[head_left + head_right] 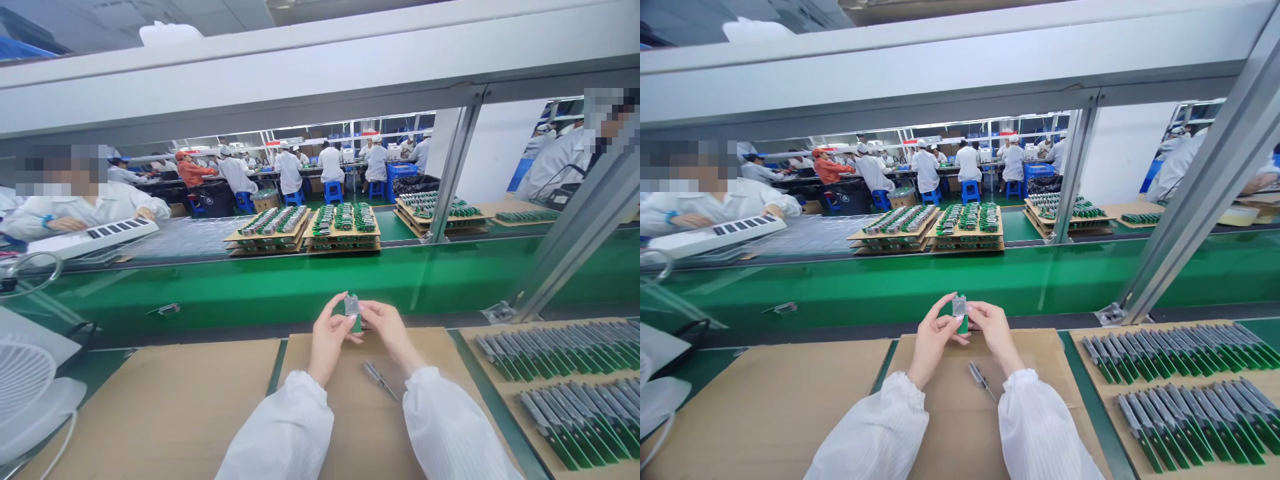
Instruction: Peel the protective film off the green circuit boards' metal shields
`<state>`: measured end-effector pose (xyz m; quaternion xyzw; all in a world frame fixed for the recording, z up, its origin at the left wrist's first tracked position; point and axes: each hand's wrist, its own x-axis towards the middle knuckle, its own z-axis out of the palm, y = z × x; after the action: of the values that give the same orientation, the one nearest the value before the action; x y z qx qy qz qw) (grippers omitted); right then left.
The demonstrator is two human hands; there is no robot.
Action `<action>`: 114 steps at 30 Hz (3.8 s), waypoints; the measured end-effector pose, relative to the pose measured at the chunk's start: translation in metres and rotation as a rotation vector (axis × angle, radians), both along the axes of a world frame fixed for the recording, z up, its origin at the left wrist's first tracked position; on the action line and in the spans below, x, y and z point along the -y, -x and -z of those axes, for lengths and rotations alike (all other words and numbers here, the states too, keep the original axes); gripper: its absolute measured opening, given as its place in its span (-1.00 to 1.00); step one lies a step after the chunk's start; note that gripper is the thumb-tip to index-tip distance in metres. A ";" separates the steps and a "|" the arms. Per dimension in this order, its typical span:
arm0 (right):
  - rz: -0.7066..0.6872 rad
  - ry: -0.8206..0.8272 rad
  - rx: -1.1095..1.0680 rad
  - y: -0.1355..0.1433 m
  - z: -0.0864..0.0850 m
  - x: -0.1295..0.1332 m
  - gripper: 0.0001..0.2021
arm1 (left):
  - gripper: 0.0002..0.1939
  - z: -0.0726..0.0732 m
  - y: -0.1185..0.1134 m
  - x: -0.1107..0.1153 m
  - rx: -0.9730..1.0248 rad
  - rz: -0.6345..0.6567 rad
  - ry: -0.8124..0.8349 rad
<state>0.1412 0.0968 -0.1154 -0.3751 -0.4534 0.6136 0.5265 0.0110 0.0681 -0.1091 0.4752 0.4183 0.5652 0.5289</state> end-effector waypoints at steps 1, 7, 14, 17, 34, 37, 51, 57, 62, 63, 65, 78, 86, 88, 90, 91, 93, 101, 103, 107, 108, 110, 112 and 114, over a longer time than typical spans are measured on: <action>0.011 -0.016 0.014 0.000 0.000 0.000 -0.54 | -0.25 0.000 0.000 0.000 0.008 0.013 -0.002; 0.068 -0.139 0.136 -0.001 -0.005 0.002 -0.64 | -0.30 0.001 0.000 0.001 0.092 0.130 0.028; 0.179 -0.216 0.273 -0.007 -0.005 0.002 -0.73 | -0.46 -0.005 0.003 0.000 0.122 0.055 0.037; 0.278 -0.205 0.304 -0.010 0.001 -0.001 -0.71 | -0.58 -0.010 0.007 -0.001 0.058 -0.015 0.027; 0.356 -0.157 0.322 -0.011 0.016 -0.010 -0.70 | -0.74 -0.007 0.022 0.044 -0.565 0.397 0.079; 0.357 -0.147 0.335 -0.010 0.019 -0.011 -0.69 | -0.79 0.001 0.022 0.044 -0.584 0.385 0.061; 0.317 -0.151 0.378 -0.006 0.023 -0.010 -0.72 | -0.83 0.020 0.022 0.041 -0.571 0.204 -0.045; 0.302 -0.150 0.394 -0.003 0.022 -0.008 -0.74 | -0.84 0.018 0.022 0.040 -0.551 0.182 -0.042; 0.277 -0.131 0.391 -0.006 0.017 -0.006 -0.72 | -0.75 0.016 0.021 0.044 -0.515 0.126 -0.015; 0.274 -0.127 0.387 -0.007 0.016 -0.005 -0.71 | -0.73 0.017 0.023 0.042 -0.515 0.098 -0.010; 0.271 -0.115 0.377 -0.009 0.015 -0.003 -0.67 | -0.74 0.017 0.037 0.032 -0.533 -0.011 -0.006; 0.262 -0.095 0.346 -0.006 0.016 -0.001 -0.71 | -0.71 -0.024 0.216 -0.036 -0.781 -0.683 0.235; 0.306 -0.108 0.275 -0.004 0.012 -0.001 -0.64 | -0.69 -0.025 0.158 -0.060 -0.372 -0.505 0.283; 0.304 -0.114 0.253 -0.002 0.011 -0.001 -0.62 | -0.71 -0.020 0.120 -0.057 -0.199 -0.411 0.277; 0.295 -0.131 0.236 -0.001 0.010 -0.001 -0.62 | -0.78 -0.014 0.079 -0.046 -0.013 -0.273 0.286; 0.287 -0.143 0.229 0.000 0.009 0.000 -0.62 | -0.81 -0.011 0.060 -0.038 0.078 -0.208 0.294; 0.268 -0.172 0.220 0.002 0.007 0.001 -0.62 | -0.85 -0.006 0.029 -0.023 0.248 -0.100 0.316; 0.215 -0.285 0.233 0.010 0.002 0.006 -0.76 | -0.72 -0.005 0.005 -0.003 0.638 0.094 0.392; 0.215 -0.306 0.247 0.010 0.001 0.007 -0.79 | -0.69 -0.005 0.006 -0.003 0.672 0.115 0.400; 0.236 -0.364 0.293 0.011 -0.003 0.010 -0.83 | -0.62 -0.004 0.006 -0.001 0.707 0.146 0.395; 0.241 -0.381 0.306 0.010 -0.003 0.010 -0.83 | -0.61 -0.004 0.006 -0.001 0.712 0.151 0.389; 0.255 -0.416 0.331 0.010 -0.004 0.010 -0.83 | -0.58 -0.003 0.006 0.000 0.719 0.156 0.377; 0.270 -0.445 0.352 0.009 -0.004 0.010 -0.83 | -0.57 -0.002 0.006 -0.001 0.724 0.153 0.367; 0.279 -0.463 0.365 0.010 -0.005 0.011 -0.83 | -0.56 0.000 0.006 -0.002 0.726 0.144 0.360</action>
<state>0.1315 0.0863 -0.1109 -0.4076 -0.6123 0.3386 0.5867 0.0048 0.0697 -0.1094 0.1729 0.2624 0.5754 0.7551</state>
